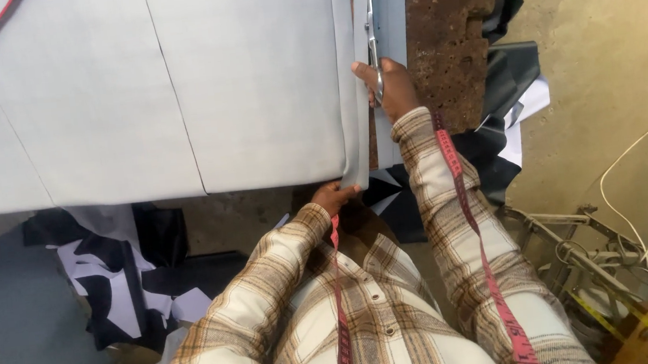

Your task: The person uses shears to cut a large piece of white fabric laid out on a table, following pre-drawn lines. The person holds the fabric with one hand while cutting with the other, and a red pencil is visible on the fabric surface.

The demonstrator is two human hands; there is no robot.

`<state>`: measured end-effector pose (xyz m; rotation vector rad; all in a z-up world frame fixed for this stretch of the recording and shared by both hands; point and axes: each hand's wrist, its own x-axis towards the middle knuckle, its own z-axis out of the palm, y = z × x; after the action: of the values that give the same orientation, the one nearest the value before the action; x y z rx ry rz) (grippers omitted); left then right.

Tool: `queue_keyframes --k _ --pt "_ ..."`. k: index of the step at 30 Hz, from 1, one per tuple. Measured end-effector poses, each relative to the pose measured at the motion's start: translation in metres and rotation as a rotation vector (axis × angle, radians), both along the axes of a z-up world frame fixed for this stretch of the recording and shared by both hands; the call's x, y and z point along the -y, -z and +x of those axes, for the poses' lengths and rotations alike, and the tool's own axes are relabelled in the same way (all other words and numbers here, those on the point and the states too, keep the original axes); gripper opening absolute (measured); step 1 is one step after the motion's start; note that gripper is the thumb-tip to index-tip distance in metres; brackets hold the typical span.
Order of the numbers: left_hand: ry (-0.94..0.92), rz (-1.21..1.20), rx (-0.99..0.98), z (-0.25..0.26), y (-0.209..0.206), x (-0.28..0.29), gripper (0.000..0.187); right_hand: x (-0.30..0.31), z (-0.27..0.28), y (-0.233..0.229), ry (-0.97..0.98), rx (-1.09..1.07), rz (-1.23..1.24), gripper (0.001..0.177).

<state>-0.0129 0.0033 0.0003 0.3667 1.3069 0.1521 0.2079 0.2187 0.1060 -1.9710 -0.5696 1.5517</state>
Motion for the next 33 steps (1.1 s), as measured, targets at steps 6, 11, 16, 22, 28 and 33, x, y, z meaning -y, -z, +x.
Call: queue_keyframes --k 6,11,16,22,28,33 --pt "0.031 -0.015 -0.006 0.002 0.015 0.007 0.052 0.005 -0.001 0.013 0.012 0.032 0.045 0.029" --pt "0.985 0.425 -0.423 0.005 -0.037 -0.034 0.059 0.001 -0.002 -0.001 0.033 0.001 0.007 0.030" --pt "1.195 0.515 -0.411 0.022 -0.113 -0.091 0.056 -0.004 -0.001 -0.014 0.054 -0.033 -0.018 0.026" --pt "0.689 1.624 -0.661 0.057 -0.048 -0.179 0.054 -0.010 -0.001 -0.020 0.040 -0.027 -0.026 0.030" --pt "0.940 1.777 -0.452 0.067 -0.032 -0.157 0.072 -0.006 0.005 0.002 0.025 0.002 -0.024 0.031" --pt "0.763 1.941 -0.379 0.065 -0.024 -0.150 0.068 -0.023 0.004 -0.006 0.034 0.014 -0.011 0.030"
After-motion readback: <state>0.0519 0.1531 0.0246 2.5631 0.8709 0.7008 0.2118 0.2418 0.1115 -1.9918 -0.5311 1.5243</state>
